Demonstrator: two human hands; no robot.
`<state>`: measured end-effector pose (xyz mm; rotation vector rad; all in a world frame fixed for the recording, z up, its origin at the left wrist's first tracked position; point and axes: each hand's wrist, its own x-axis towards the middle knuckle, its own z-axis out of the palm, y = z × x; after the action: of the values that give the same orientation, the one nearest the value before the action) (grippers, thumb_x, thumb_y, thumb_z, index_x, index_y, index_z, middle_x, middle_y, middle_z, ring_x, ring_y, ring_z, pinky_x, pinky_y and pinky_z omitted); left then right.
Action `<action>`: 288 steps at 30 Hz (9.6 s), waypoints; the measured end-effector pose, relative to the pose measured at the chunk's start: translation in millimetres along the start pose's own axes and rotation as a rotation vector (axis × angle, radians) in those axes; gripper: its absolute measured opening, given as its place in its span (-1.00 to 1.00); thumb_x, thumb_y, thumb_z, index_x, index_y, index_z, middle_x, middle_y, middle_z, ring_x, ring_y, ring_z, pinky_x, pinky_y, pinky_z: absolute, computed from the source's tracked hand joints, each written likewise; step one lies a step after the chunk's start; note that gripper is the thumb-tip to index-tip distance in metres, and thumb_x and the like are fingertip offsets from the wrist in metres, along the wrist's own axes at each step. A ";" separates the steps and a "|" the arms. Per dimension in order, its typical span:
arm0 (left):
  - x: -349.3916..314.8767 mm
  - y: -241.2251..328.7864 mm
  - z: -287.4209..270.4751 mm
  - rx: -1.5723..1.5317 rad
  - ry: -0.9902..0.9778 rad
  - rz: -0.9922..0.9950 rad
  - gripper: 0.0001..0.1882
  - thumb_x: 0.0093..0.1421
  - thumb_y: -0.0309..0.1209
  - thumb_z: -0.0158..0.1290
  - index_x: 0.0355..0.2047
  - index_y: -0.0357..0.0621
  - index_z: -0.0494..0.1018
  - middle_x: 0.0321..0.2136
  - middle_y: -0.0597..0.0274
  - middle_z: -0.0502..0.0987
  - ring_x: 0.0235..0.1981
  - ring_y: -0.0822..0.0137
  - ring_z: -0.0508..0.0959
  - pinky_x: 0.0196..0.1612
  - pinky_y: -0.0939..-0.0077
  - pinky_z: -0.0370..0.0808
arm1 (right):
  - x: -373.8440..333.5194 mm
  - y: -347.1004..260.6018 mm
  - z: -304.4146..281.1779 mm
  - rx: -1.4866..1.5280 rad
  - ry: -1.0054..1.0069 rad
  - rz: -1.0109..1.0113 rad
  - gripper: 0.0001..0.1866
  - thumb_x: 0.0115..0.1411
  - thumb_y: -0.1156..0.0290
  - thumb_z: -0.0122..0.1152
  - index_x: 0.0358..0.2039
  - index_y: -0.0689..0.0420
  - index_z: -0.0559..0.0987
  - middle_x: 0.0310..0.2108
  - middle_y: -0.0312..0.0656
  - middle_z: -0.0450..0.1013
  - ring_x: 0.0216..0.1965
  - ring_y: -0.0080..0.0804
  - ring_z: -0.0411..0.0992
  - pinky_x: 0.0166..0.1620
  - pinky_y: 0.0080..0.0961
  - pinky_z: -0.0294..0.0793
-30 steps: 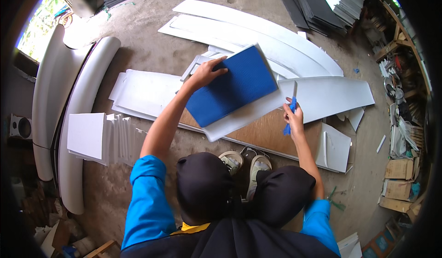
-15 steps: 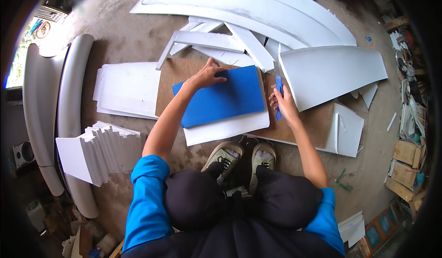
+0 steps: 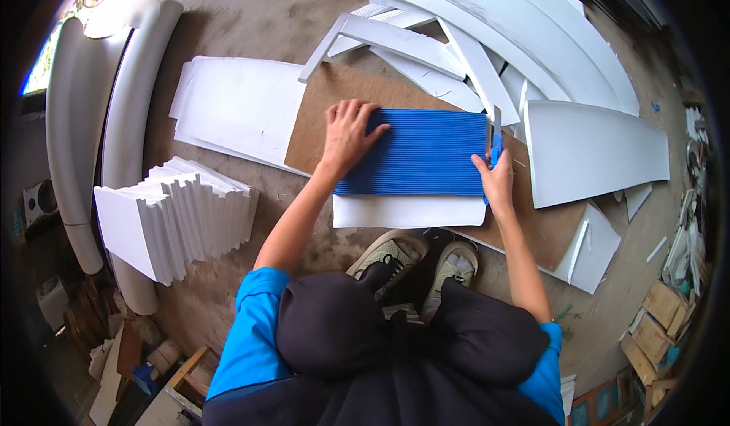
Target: The person sits on the floor and uses a utility knife to cut a blue textured sheet and a white sheet. They use a larger white sheet as a straight edge guide to ensure straight cuts, repeatedly scoring and snapping the material.
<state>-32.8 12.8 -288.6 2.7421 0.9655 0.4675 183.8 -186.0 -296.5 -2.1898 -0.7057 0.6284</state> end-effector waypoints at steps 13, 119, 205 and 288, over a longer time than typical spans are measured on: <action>17.1 33.6 18.8 -0.037 -0.029 -0.008 -0.60 0.10 -0.09 -0.03 -0.25 -0.17 0.38 -0.28 0.09 0.32 -0.16 0.13 0.29 -0.09 0.27 0.23 | 2.4 4.1 0.6 -0.029 -0.014 -0.029 -0.61 -0.07 0.30 0.32 -0.42 0.26 0.32 -0.44 -0.06 0.31 -0.43 -0.21 0.34 -0.32 -0.36 0.33; 43.6 150.8 69.2 -0.032 0.021 -0.019 -0.52 0.12 -0.12 -0.09 -0.01 -0.10 0.22 -0.12 0.15 0.31 0.00 0.19 0.22 0.09 0.11 -0.04 | -112.5 8.0 -57.2 -0.572 -0.331 -0.043 -0.80 0.20 0.37 -0.18 -0.35 0.29 0.26 -0.66 0.14 0.41 -0.55 0.13 0.43 -0.51 -0.09 0.45; 49.5 152.6 67.9 -0.041 0.045 -0.104 -0.58 0.11 -0.08 -0.08 -0.12 -0.06 0.34 -0.23 0.10 0.32 -0.07 0.14 0.25 0.05 0.20 0.03 | 44.0 -45.0 -36.7 -0.547 -0.181 -0.227 -0.73 0.19 0.29 -0.19 -0.29 0.24 0.35 -0.56 0.14 0.44 -0.43 0.07 0.46 -0.35 -0.06 0.43; 46.4 155.3 67.1 -0.022 0.061 -0.157 -0.64 0.12 -0.12 -0.08 -0.14 0.01 0.36 -0.20 0.19 0.33 -0.09 0.18 0.25 0.03 0.21 0.04 | 42.1 -37.8 -25.2 -0.562 -0.208 -0.270 -0.75 0.17 0.31 -0.16 -0.32 0.25 0.37 -0.53 0.15 0.45 -0.43 0.05 0.46 -0.34 -0.09 0.44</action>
<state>114.4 -82.2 -296.2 2.6208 1.1720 0.5330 219.3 -149.3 -261.4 -2.4799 -1.3999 0.5672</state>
